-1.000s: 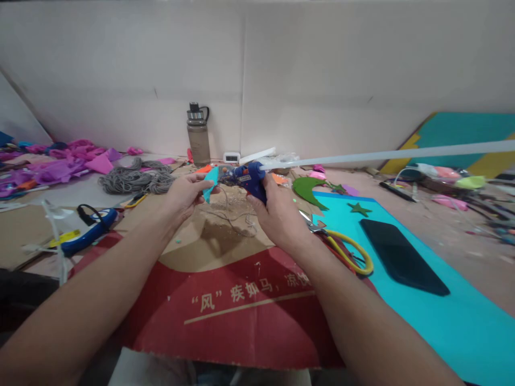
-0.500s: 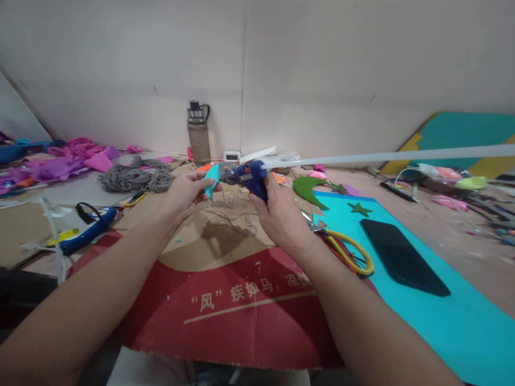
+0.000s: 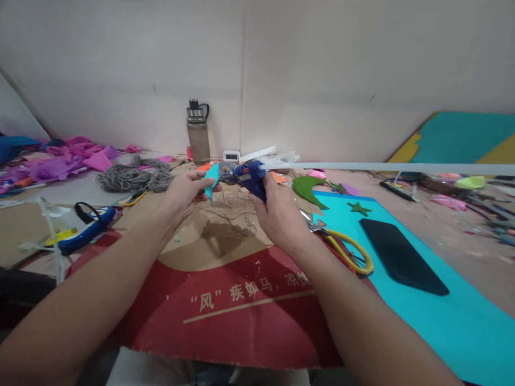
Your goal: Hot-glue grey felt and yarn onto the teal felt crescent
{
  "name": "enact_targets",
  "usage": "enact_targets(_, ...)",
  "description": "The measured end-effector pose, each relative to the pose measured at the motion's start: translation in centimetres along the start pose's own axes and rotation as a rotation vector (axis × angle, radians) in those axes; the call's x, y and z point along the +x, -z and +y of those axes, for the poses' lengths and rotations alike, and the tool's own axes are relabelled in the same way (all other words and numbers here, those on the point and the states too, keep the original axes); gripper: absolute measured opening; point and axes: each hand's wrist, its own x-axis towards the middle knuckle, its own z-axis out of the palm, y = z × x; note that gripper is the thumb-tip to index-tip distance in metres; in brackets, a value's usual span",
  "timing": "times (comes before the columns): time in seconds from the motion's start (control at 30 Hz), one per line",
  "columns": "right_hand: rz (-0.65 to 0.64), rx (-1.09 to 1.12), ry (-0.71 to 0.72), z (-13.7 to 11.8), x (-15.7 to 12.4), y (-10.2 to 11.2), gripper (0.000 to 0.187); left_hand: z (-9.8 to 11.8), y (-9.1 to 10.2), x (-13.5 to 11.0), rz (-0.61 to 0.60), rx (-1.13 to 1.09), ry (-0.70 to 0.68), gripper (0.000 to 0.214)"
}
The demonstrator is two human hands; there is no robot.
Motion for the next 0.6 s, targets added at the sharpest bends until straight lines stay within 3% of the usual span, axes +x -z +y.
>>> enact_targets(0.6, -0.009, -0.003, -0.004, -0.07, -0.02, 0.06, 0.045, -0.31, 0.21, 0.17, -0.032, 0.006, -0.031, 0.02)
